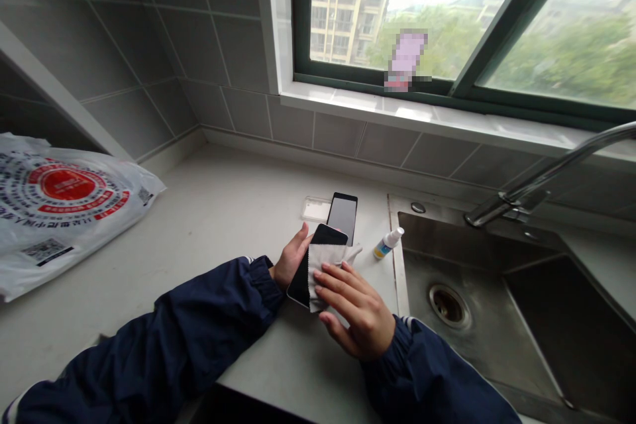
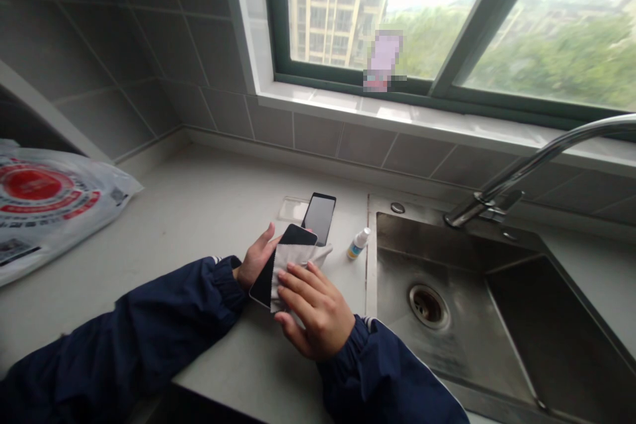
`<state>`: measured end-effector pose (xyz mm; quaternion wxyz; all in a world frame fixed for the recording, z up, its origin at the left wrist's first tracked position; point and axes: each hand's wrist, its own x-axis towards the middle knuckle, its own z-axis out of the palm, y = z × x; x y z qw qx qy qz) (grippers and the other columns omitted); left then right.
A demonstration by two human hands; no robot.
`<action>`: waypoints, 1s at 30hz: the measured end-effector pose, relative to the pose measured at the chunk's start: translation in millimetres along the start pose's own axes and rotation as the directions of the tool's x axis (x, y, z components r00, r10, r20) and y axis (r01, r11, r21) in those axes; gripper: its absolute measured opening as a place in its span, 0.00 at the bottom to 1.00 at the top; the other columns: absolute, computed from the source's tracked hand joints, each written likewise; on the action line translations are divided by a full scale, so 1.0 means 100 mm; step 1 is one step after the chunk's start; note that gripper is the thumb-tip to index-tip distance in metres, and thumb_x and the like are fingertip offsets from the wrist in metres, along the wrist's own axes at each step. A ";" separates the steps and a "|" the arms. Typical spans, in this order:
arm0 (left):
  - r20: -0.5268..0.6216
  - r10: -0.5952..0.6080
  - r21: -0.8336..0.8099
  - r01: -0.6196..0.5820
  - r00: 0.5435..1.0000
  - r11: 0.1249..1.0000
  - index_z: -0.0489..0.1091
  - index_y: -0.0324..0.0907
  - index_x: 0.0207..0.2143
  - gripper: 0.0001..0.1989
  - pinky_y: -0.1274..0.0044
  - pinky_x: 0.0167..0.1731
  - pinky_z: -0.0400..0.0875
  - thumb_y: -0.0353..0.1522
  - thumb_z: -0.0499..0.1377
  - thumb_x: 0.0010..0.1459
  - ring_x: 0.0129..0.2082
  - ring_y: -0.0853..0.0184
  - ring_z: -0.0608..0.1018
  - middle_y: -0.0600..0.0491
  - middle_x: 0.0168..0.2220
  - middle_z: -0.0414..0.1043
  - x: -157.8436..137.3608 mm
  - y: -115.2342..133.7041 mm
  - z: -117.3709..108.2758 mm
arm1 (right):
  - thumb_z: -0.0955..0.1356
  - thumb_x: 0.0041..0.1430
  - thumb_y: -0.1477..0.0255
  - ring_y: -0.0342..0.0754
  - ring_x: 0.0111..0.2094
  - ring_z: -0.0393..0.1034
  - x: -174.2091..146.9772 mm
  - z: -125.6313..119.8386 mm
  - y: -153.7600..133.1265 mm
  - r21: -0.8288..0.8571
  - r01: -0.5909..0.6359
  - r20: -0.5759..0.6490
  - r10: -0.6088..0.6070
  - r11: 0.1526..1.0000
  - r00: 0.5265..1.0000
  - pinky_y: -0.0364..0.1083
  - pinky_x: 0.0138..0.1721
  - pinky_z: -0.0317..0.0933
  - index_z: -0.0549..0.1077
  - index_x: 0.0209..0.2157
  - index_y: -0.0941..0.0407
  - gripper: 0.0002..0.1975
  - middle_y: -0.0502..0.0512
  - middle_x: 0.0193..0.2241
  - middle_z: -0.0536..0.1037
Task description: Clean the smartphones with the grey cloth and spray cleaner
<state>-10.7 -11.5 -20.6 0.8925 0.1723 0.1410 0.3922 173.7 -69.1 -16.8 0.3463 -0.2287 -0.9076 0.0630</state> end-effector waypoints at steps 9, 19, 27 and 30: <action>-0.109 0.060 0.078 -0.052 0.992 0.996 0.61 0.29 0.62 0.39 0.66 0.48 0.67 0.53 0.45 0.65 0.44 0.53 0.79 0.34 0.48 0.76 -0.01 0.00 -0.02 | 0.67 0.62 0.73 0.59 0.62 0.64 -0.01 0.04 -0.10 0.006 -0.034 -0.022 0.034 0.999 0.999 0.62 0.63 0.60 0.68 0.58 0.61 0.23 0.65 0.56 0.74; 0.045 -0.004 0.006 0.004 0.999 1.000 0.59 0.30 0.63 0.38 0.66 0.46 0.69 0.52 0.43 0.66 0.43 0.54 0.79 0.36 0.45 0.76 0.03 -0.01 -0.04 | 0.66 0.64 0.71 0.61 0.63 0.61 -0.03 0.09 -0.01 -0.152 -0.175 -0.013 0.175 0.973 0.984 0.66 0.64 0.54 0.69 0.59 0.58 0.22 0.66 0.59 0.70; 0.021 -0.002 -0.004 0.002 1.000 1.000 0.61 0.31 0.62 0.37 0.71 0.40 0.70 0.53 0.43 0.66 0.37 0.59 0.79 0.39 0.40 0.77 0.03 -0.03 -0.06 | 0.64 0.67 0.65 0.62 0.68 0.50 -0.04 0.06 0.02 -0.186 -0.097 0.113 0.119 0.978 0.986 0.68 0.67 0.41 0.63 0.63 0.60 0.26 0.66 0.65 0.63; 0.024 -0.011 -0.013 0.011 1.000 1.000 0.63 0.30 0.60 0.39 0.72 0.38 0.70 0.54 0.42 0.65 0.35 0.60 0.78 0.39 0.38 0.76 0.04 -0.03 -0.10 | 0.64 0.67 0.66 0.61 0.68 0.53 -0.03 0.05 0.03 -0.205 -0.091 0.104 0.114 0.975 0.988 0.67 0.68 0.36 0.65 0.62 0.59 0.24 0.64 0.64 0.65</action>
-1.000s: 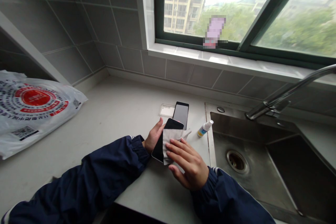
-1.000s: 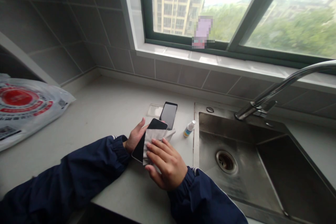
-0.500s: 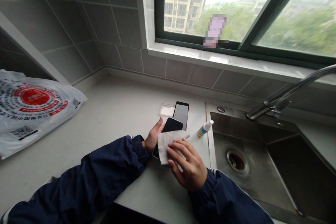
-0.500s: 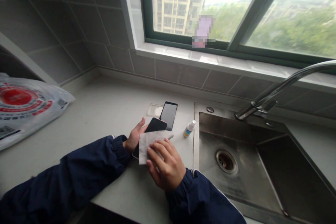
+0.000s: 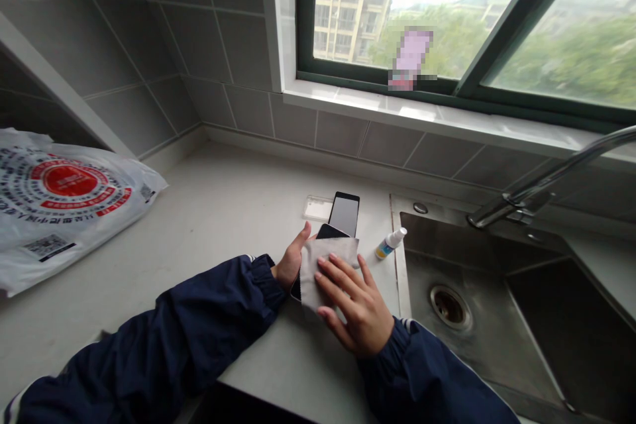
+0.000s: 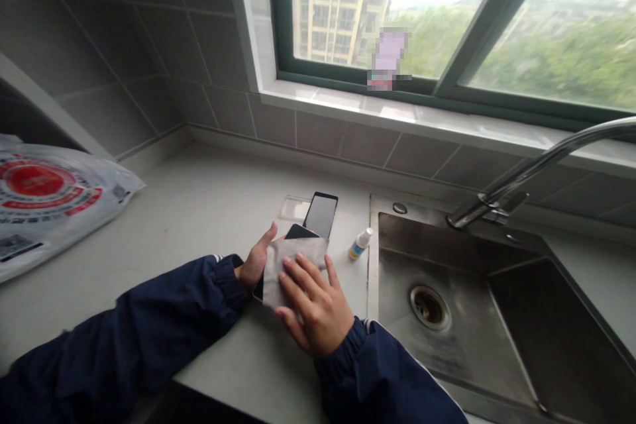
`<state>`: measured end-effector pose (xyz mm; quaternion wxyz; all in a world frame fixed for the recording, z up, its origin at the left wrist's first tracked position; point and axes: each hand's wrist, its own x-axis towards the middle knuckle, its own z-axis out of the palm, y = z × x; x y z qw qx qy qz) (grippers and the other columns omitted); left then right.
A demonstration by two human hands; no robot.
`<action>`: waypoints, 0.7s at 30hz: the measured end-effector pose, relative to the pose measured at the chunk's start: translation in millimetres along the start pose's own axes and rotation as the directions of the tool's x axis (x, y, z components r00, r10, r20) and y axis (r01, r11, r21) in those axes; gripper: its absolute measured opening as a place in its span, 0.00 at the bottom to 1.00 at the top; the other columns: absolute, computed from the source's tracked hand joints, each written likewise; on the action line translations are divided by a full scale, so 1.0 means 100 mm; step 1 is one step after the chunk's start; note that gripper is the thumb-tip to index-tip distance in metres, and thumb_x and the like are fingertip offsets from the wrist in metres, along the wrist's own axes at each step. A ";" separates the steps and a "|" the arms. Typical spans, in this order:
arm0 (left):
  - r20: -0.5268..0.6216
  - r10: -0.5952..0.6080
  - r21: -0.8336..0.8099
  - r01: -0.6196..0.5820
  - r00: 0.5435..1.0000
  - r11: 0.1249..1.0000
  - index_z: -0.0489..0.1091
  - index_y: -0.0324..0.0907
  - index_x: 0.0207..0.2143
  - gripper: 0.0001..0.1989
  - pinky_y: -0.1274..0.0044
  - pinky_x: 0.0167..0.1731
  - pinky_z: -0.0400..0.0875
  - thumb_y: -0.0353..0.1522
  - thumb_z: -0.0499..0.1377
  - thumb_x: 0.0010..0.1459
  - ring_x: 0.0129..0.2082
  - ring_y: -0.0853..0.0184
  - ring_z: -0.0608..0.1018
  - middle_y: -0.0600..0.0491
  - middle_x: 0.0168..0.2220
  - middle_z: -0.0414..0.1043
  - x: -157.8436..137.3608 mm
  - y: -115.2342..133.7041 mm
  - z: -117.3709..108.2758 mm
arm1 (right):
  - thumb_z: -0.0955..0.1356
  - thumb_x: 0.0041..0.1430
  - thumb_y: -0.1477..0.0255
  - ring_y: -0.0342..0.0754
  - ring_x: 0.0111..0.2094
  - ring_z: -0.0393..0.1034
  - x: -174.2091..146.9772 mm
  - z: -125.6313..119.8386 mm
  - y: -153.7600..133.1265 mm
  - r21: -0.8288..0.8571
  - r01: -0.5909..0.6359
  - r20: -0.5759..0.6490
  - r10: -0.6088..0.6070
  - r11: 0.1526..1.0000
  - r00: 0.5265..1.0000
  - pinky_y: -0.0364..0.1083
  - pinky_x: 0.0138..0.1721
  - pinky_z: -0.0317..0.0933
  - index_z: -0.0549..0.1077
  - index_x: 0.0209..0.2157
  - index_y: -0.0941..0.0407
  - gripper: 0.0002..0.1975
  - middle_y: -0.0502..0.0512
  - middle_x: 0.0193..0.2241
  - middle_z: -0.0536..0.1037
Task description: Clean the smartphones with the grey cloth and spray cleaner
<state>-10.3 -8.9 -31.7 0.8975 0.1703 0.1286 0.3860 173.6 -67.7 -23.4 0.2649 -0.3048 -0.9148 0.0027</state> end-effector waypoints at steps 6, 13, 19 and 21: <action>-0.032 0.004 0.004 -0.004 0.999 1.000 0.63 0.33 0.60 0.39 0.73 0.34 0.70 0.56 0.41 0.64 0.33 0.62 0.78 0.40 0.39 0.77 0.00 0.01 0.01 | 0.65 0.66 0.65 0.61 0.67 0.54 0.00 0.00 -0.02 0.020 0.000 -0.021 0.001 1.000 1.000 0.68 0.68 0.37 0.66 0.61 0.59 0.25 0.65 0.63 0.66; -0.068 -0.023 0.032 0.025 0.997 0.999 0.61 0.33 0.63 0.43 0.66 0.43 0.70 0.58 0.36 0.63 0.39 0.55 0.79 0.37 0.43 0.77 -0.01 0.03 0.04 | 0.63 0.69 0.67 0.60 0.69 0.49 0.00 0.02 0.02 -0.039 -0.109 0.001 0.110 0.993 0.994 0.68 0.68 0.30 0.60 0.66 0.58 0.27 0.64 0.66 0.60; -0.123 0.009 0.044 -0.004 0.992 0.999 0.64 0.33 0.61 0.44 0.67 0.42 0.71 0.59 0.41 0.62 0.39 0.53 0.80 0.35 0.44 0.77 -0.03 0.05 0.03 | 0.62 0.67 0.55 0.62 0.70 0.44 0.01 0.02 -0.12 0.072 0.043 0.115 -0.052 0.996 0.992 0.66 0.69 0.24 0.58 0.67 0.59 0.33 0.62 0.68 0.57; -0.149 -0.007 0.048 0.014 0.989 0.999 0.64 0.33 0.61 0.45 0.68 0.40 0.72 0.60 0.41 0.60 0.38 0.54 0.80 0.35 0.43 0.77 -0.04 0.06 0.03 | 0.61 0.68 0.54 0.61 0.70 0.45 0.01 0.01 -0.14 0.087 0.063 0.113 -0.072 0.994 0.991 0.65 0.69 0.21 0.59 0.66 0.58 0.33 0.61 0.68 0.58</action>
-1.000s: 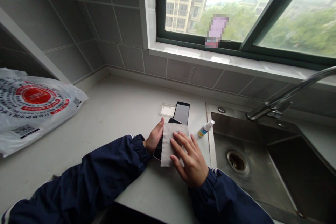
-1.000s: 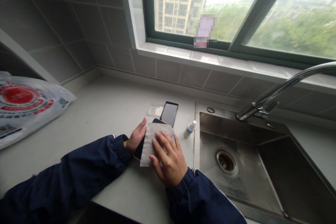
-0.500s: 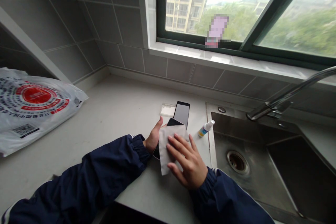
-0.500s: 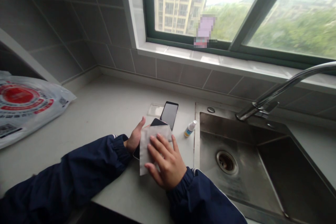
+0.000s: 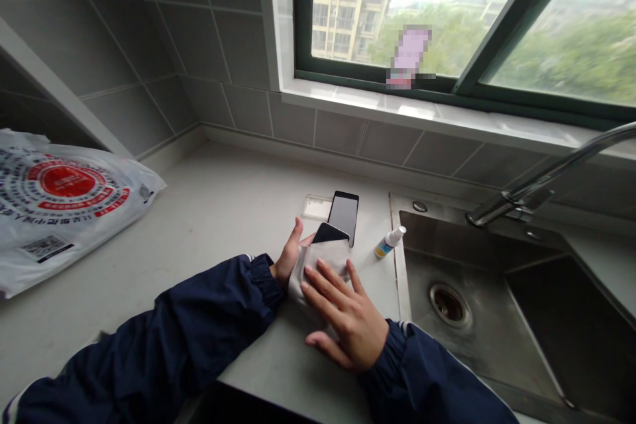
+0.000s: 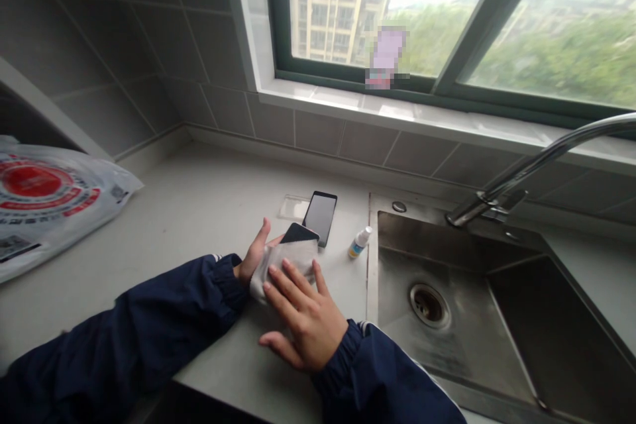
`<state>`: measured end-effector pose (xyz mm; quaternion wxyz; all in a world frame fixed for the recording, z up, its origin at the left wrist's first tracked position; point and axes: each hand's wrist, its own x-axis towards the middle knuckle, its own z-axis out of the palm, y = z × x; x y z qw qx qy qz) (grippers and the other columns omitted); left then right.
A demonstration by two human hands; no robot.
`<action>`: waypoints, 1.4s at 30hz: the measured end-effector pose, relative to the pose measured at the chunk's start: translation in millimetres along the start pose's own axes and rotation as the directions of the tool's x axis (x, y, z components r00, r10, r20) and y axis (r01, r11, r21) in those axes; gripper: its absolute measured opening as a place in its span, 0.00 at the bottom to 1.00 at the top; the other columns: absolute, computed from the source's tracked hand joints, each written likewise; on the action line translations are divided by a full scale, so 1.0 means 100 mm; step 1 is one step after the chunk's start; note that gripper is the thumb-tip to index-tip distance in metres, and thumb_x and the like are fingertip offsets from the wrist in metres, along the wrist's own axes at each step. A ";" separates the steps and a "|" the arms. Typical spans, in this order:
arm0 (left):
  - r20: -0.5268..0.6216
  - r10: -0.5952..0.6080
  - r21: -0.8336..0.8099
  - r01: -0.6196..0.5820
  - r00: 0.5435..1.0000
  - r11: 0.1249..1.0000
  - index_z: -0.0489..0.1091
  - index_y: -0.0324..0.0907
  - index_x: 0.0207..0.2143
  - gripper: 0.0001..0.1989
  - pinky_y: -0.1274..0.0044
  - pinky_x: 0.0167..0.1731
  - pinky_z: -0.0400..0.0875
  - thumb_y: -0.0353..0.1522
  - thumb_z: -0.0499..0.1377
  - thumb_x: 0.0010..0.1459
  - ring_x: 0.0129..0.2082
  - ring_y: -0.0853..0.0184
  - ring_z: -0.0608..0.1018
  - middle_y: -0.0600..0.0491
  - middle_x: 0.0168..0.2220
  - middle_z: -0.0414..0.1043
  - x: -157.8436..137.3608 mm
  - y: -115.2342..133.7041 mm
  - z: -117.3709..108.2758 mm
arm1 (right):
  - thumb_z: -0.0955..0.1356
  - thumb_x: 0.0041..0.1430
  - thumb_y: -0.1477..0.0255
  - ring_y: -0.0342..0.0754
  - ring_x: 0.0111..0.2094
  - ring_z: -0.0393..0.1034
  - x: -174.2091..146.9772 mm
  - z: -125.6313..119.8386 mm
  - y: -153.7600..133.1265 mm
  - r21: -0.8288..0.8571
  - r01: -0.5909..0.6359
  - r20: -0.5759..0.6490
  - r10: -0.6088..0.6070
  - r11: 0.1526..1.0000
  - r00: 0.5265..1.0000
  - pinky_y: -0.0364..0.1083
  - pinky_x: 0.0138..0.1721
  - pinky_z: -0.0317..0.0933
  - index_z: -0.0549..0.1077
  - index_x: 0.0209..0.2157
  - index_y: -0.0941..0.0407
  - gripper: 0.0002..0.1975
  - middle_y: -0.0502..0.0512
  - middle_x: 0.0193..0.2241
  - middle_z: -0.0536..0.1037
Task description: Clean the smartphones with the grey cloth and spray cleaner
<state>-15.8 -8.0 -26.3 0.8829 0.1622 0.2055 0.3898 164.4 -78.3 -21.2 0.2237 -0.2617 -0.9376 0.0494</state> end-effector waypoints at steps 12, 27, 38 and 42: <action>0.185 0.015 -0.001 -0.015 0.983 1.000 0.58 0.33 0.65 0.45 0.61 0.62 0.56 0.59 0.38 0.62 0.58 0.50 0.73 0.36 0.55 0.73 -0.03 -0.19 0.01 | 0.59 0.70 0.55 0.61 0.71 0.39 0.03 0.05 0.11 -0.215 -0.210 0.004 0.216 0.954 0.976 0.65 0.68 0.20 0.49 0.70 0.57 0.35 0.60 0.70 0.48; 0.064 0.141 -0.144 -0.131 0.988 0.981 0.58 0.34 0.66 0.40 0.61 0.68 0.44 0.55 0.41 0.65 0.64 0.51 0.66 0.37 0.59 0.69 0.00 -0.16 0.07 | 0.58 0.71 0.61 0.59 0.71 0.40 0.45 0.09 0.12 -0.180 -0.435 -0.018 0.439 0.882 0.898 0.69 0.67 0.33 0.48 0.70 0.54 0.31 0.58 0.70 0.47; -0.050 0.159 -0.119 -0.164 0.986 0.979 0.60 0.39 0.66 0.40 0.60 0.65 0.52 0.57 0.41 0.64 0.62 0.50 0.68 0.39 0.58 0.70 0.02 -0.07 0.07 | 0.56 0.71 0.56 0.57 0.71 0.41 0.78 0.04 0.12 -0.071 -0.547 0.039 0.551 0.834 0.834 0.72 0.65 0.35 0.54 0.69 0.54 0.30 0.56 0.70 0.49; -0.038 0.156 -0.137 -0.160 0.987 0.978 0.58 0.38 0.66 0.41 0.59 0.65 0.52 0.57 0.41 0.64 0.62 0.49 0.68 0.38 0.59 0.69 0.03 -0.06 0.08 | 0.57 0.71 0.55 0.56 0.71 0.42 0.77 0.04 0.13 -0.059 -0.570 0.027 0.572 0.819 0.819 0.71 0.66 0.35 0.56 0.68 0.52 0.29 0.55 0.70 0.50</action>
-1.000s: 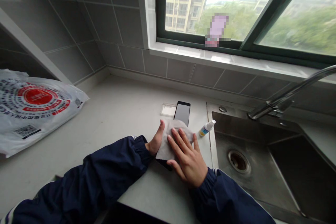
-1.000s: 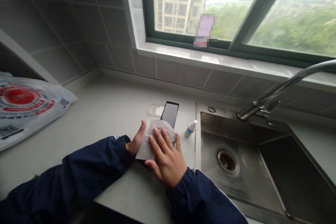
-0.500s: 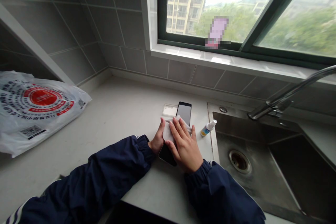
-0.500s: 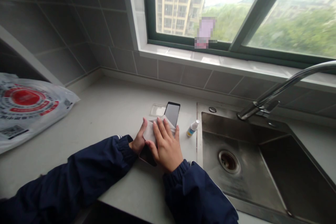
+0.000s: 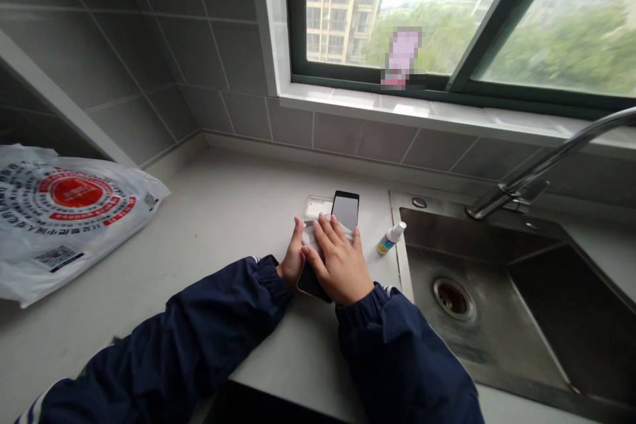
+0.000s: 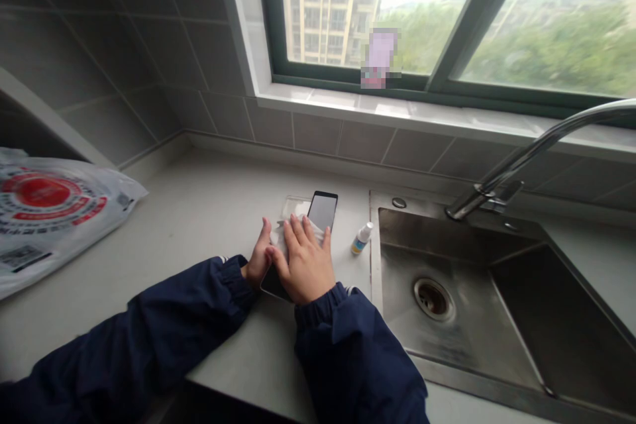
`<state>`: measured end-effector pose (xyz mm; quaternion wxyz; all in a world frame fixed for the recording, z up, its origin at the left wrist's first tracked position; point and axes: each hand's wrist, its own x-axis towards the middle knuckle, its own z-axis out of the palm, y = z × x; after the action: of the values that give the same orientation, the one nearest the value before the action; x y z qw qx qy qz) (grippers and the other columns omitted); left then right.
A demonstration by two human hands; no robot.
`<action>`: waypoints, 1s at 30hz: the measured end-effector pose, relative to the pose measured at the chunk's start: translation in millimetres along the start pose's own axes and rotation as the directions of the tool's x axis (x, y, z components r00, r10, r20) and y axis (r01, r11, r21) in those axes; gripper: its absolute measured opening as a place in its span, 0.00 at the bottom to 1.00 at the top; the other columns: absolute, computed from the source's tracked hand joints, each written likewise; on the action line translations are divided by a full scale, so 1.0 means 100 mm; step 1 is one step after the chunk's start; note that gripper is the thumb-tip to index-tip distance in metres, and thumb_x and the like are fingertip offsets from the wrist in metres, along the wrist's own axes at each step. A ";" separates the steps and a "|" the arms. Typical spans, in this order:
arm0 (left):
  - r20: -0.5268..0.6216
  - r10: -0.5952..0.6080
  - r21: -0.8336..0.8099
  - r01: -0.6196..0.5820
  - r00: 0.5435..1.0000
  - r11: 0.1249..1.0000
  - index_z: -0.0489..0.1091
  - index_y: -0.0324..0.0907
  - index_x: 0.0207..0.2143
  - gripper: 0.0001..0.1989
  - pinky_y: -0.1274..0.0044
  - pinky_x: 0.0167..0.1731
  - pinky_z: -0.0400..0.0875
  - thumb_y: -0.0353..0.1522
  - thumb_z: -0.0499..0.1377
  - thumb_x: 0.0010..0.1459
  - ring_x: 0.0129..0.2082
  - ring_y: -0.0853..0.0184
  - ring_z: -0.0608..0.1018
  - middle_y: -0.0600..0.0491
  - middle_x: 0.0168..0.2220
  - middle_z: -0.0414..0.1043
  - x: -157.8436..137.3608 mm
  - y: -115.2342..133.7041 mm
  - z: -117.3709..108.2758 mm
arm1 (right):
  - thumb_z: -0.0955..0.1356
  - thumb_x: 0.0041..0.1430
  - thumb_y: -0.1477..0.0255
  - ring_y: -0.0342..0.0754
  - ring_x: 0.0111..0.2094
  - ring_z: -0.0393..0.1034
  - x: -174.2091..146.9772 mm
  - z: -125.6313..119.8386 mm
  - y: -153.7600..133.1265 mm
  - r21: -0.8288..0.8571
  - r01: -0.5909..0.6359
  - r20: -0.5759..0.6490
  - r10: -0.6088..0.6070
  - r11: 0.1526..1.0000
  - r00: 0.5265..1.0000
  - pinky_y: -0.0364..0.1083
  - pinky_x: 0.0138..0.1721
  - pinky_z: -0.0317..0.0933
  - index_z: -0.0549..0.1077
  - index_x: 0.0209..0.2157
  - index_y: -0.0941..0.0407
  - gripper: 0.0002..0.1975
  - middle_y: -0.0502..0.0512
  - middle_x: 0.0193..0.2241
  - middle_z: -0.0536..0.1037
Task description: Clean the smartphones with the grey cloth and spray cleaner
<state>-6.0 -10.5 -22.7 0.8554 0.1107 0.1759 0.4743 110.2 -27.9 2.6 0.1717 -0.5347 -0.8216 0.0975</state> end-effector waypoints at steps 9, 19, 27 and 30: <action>0.022 0.085 -0.023 -0.085 0.996 0.996 0.53 0.37 0.68 0.43 0.61 0.65 0.52 0.57 0.37 0.64 0.62 0.49 0.69 0.38 0.60 0.68 -0.01 0.04 0.06 | 0.57 0.72 0.58 0.56 0.69 0.50 -0.03 -0.01 0.06 0.037 -0.087 -0.079 0.090 0.995 0.993 0.68 0.67 0.39 0.62 0.65 0.55 0.26 0.55 0.68 0.58; -0.022 0.097 0.004 -0.097 0.995 0.995 0.55 0.40 0.68 0.42 0.62 0.64 0.55 0.58 0.38 0.63 0.61 0.50 0.70 0.39 0.59 0.69 -0.02 0.03 0.05 | 0.57 0.71 0.56 0.62 0.71 0.38 -0.04 0.01 0.07 0.017 -0.061 -0.121 0.063 0.998 0.991 0.70 0.66 0.36 0.63 0.65 0.57 0.29 0.55 0.68 0.57; -0.110 0.173 -0.018 -0.176 0.979 0.984 0.56 0.40 0.67 0.41 0.60 0.64 0.54 0.57 0.38 0.64 0.61 0.50 0.69 0.40 0.59 0.69 -0.02 0.05 0.09 | 0.57 0.70 0.54 0.61 0.71 0.39 -0.09 0.01 0.03 0.017 -0.008 -0.081 0.010 1.000 0.997 0.68 0.67 0.40 0.62 0.65 0.59 0.31 0.57 0.69 0.54; -0.114 0.174 -0.020 -0.177 0.978 0.984 0.56 0.40 0.67 0.40 0.60 0.64 0.54 0.57 0.38 0.64 0.61 0.50 0.69 0.40 0.58 0.70 -0.02 0.04 0.11 | 0.57 0.70 0.54 0.61 0.71 0.39 -0.10 0.01 0.03 0.010 -0.008 -0.068 0.009 1.000 0.998 0.68 0.67 0.40 0.61 0.65 0.60 0.32 0.57 0.69 0.53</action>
<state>-6.2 -10.3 -11.0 0.8006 0.0862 0.2060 0.5560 116.0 -35.4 -1.4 0.2018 -0.5405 -0.8125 0.0837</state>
